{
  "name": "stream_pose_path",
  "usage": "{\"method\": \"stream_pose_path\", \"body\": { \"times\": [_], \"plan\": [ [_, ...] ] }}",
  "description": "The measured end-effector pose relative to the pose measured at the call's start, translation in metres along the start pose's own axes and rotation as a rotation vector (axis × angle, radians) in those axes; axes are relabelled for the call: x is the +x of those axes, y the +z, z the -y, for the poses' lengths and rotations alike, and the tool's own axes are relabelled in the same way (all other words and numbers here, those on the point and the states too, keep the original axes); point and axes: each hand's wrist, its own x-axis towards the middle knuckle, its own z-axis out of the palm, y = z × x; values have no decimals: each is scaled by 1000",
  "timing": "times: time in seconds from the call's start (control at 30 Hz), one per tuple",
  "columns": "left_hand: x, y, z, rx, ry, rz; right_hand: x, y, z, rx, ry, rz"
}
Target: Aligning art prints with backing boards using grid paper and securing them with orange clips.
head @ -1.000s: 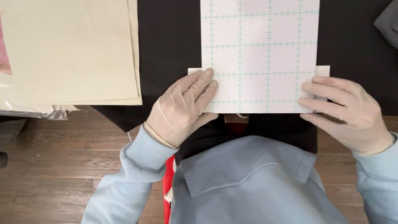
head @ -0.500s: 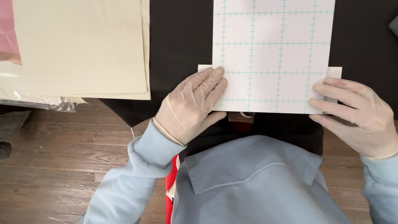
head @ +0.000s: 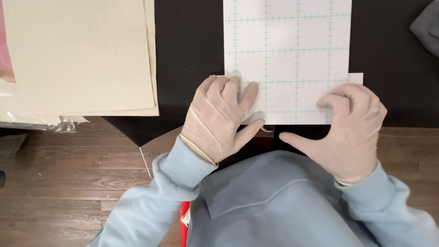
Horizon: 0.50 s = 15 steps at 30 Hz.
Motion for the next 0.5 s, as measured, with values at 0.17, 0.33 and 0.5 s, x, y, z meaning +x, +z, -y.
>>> {"method": "stream_pose_path", "body": {
  "times": [0.17, 0.33, 0.5],
  "plan": [
    [-2, 1, 2, -51, 10, -54, -11, 25, -8, -9, 24, -122],
    [-3, 0, 2, -80, -4, -62, -8, 9, -3, -11, 23, -35],
    [-2, -2, 0, -84, -13, -58, -12, 18, -7, 38, 36, -84]
  ]
}}
